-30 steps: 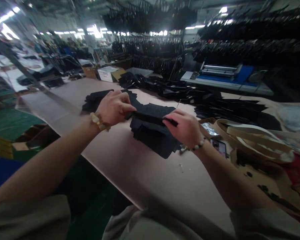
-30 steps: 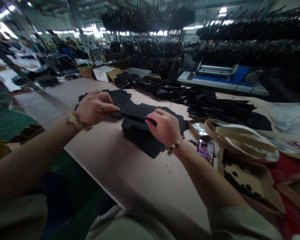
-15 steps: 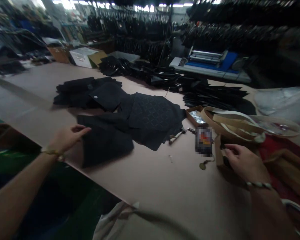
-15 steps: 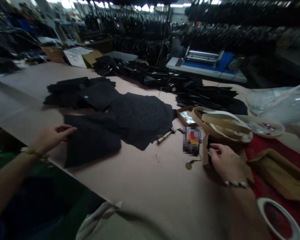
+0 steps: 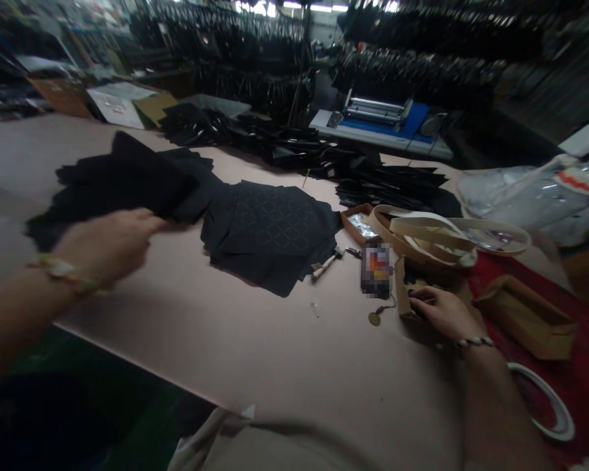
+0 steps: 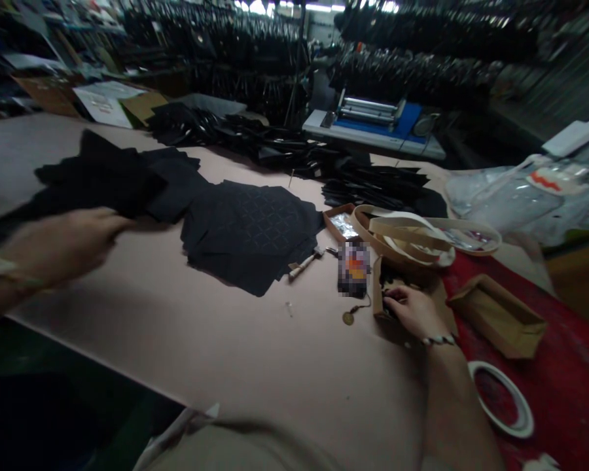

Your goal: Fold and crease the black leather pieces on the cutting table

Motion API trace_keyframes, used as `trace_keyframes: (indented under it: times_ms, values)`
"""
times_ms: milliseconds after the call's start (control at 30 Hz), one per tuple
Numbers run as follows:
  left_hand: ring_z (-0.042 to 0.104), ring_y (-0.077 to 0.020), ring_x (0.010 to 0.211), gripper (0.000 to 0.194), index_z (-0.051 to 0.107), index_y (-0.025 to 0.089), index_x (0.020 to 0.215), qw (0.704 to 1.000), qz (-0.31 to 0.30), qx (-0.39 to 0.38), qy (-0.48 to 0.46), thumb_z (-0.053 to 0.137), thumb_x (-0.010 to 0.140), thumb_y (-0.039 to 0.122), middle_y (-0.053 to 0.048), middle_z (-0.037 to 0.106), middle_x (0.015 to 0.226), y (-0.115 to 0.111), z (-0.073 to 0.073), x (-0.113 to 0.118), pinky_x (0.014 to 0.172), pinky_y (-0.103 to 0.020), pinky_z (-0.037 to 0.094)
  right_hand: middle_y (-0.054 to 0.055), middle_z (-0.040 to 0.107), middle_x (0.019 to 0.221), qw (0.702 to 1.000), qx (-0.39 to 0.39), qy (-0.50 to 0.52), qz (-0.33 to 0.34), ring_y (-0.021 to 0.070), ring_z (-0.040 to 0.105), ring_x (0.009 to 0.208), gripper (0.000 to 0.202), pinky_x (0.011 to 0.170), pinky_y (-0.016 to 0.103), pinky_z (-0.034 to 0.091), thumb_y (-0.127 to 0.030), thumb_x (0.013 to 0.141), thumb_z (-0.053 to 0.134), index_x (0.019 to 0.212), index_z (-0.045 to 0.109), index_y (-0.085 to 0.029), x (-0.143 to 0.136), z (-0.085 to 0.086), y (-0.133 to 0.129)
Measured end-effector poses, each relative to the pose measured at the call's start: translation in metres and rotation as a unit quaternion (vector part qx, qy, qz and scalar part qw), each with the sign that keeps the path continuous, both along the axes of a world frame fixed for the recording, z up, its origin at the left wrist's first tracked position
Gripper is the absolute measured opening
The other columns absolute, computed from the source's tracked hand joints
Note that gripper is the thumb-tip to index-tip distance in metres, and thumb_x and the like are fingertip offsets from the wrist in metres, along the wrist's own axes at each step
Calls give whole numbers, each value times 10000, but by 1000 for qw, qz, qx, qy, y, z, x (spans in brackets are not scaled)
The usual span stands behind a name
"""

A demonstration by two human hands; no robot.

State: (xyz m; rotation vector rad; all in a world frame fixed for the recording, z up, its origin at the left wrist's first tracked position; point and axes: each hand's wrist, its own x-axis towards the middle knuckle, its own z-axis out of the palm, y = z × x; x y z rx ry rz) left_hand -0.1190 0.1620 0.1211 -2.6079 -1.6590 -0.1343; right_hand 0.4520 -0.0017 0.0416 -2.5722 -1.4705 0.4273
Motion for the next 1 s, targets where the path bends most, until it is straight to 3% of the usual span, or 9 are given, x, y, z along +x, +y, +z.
trace_keyframes:
  times_ms: [67, 133, 233, 300, 500, 700, 867, 1000]
  values:
    - [663, -248, 914, 475, 621, 229, 1222, 996, -39, -65, 38, 381, 841, 77, -77, 618, 1208, -9, -22, 26, 735, -362, 540, 87, 745, 834, 999, 10, -31, -20, 275, 698, 769, 231, 644, 342, 527, -369, 753, 644, 880, 764, -218, 6, -4, -2]
    - [665, -236, 970, 534, 604, 227, 1261, 993, -53, -106, -15, 388, 804, 53, -75, 626, 1229, -20, -51, 53, 808, -352, 541, 84, 747, 884, 997, 31, -51, -44, 280, 696, 824, 262, 676, 348, 518, -387, 772, 629, 940, 764, -237, 11, -9, -3]
    - [659, -225, 1029, 406, 681, 198, 1110, 983, -50, -111, -138, 380, 853, 109, -75, 680, 1154, -32, -87, 83, 917, -353, 519, 65, 746, 947, 995, 60, -47, -70, 264, 693, 886, 318, 734, 345, 509, -381, 793, 613, 1063, 736, -268, 11, -11, -3]
    - [661, -224, 1028, 342, 697, 193, 1033, 975, -39, -99, -193, 389, 885, 167, -77, 703, 1100, -36, -99, 93, 944, -357, 511, 64, 746, 956, 994, 62, -31, -80, 253, 692, 894, 340, 744, 337, 506, -354, 802, 604, 1107, 723, -263, 6, -9, -2]
    - [644, -250, 1089, 412, 610, 194, 1238, 974, -36, -81, -207, 506, 840, 194, -87, 657, 1208, -41, -98, 99, 961, -374, 520, 76, 747, 845, 991, 71, -40, -106, 264, 688, 794, 294, 658, 333, 507, -335, 727, 645, 975, 766, -233, -4, -3, 2]
    - [651, -235, 1115, 320, 689, 203, 1113, 947, -15, -112, -299, 520, 842, 193, -58, 710, 1168, -41, -91, 123, 1042, -388, 485, 87, 741, 827, 992, 76, -39, -97, 264, 683, 762, 306, 615, 326, 491, -405, 713, 634, 905, 771, -211, -2, -4, 2]
    - [664, -218, 1095, 299, 712, 193, 1067, 907, -30, -178, -382, 566, 807, 169, -50, 727, 1134, -48, -115, 160, 1033, -378, 494, 112, 737, 908, 992, 40, -63, -98, 273, 681, 815, 332, 657, 334, 488, -388, 779, 578, 999, 748, -207, -8, -1, 3]
    - [672, -213, 1071, 282, 713, 184, 1049, 888, -16, -183, -421, 560, 812, 176, -58, 733, 1115, -51, -133, 165, 996, -378, 514, 125, 734, 936, 991, 52, -68, -101, 265, 683, 829, 345, 689, 330, 489, -369, 839, 505, 1050, 707, -186, -11, -5, 4]
